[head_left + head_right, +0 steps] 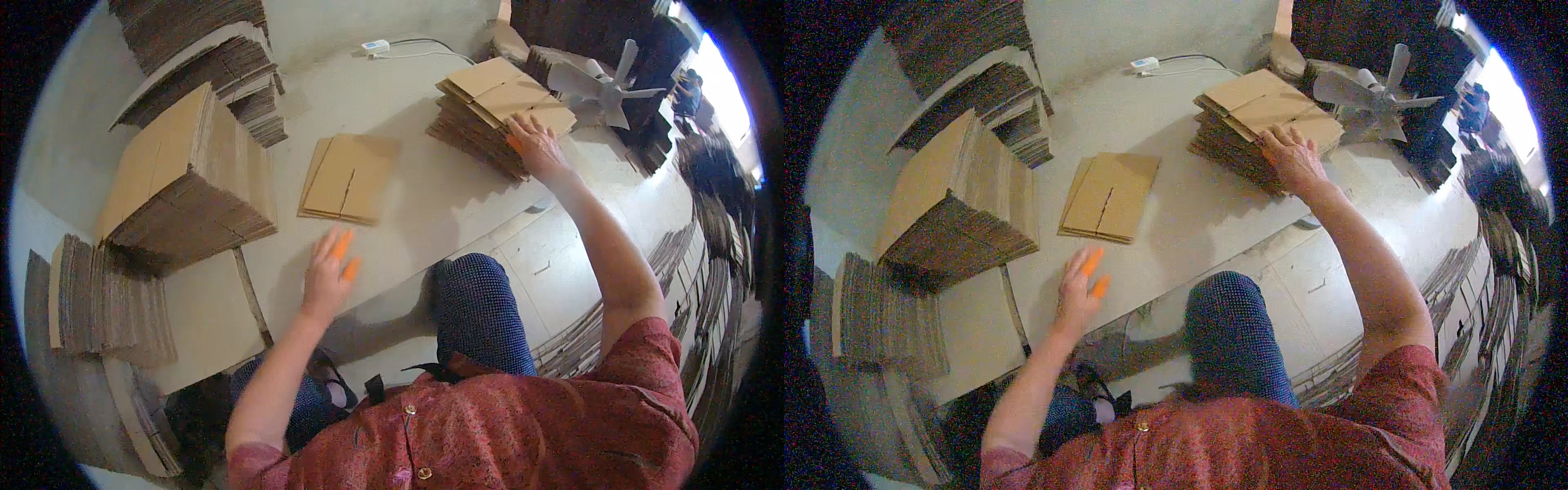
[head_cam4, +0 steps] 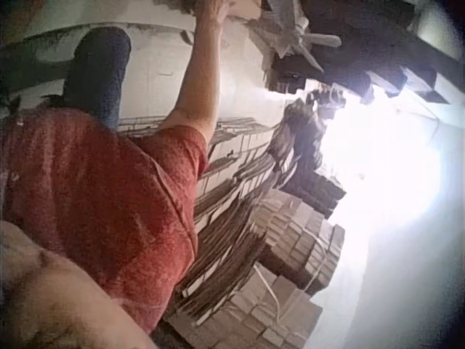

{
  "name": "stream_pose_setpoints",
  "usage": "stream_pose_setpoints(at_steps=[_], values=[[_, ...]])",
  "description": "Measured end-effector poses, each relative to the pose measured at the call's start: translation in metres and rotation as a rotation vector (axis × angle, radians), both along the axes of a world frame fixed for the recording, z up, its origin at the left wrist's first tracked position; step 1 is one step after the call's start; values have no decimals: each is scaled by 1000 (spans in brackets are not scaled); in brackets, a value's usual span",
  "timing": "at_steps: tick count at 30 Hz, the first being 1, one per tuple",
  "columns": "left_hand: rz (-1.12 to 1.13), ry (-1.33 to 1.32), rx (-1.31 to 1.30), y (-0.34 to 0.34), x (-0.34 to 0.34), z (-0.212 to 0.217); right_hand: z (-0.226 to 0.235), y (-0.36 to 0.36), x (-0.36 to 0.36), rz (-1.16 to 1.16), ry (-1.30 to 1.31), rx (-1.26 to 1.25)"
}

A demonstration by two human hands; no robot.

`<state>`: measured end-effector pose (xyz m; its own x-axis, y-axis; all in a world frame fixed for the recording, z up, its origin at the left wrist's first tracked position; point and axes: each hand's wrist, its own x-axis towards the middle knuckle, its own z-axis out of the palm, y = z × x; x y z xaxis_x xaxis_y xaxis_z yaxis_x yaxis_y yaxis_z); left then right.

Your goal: The person sits on the floor and uses an orange utility knife to cut rectangular pieces of cardboard. They repeatedly pick up a piece, score it along a line, and separate it into smaller sections, stacking the finished pieces to the right.

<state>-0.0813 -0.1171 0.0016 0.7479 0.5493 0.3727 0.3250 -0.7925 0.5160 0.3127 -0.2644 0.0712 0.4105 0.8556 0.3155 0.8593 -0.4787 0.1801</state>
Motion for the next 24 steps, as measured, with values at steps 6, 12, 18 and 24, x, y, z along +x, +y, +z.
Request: stream_pose_setpoints(at_steps=[6,12,18,24], values=[[2,271,272,52,49,-4,-6,7,-59,176,-8,357],[-233,435,211,87,67,-9,-46,16,-178,254,1003,544],[-194,376,168,83,75,-6,-48,26,-213,261,1226,500],[-13,-11,16,84,55,-23,-50,43,-221,2,1919,555]])
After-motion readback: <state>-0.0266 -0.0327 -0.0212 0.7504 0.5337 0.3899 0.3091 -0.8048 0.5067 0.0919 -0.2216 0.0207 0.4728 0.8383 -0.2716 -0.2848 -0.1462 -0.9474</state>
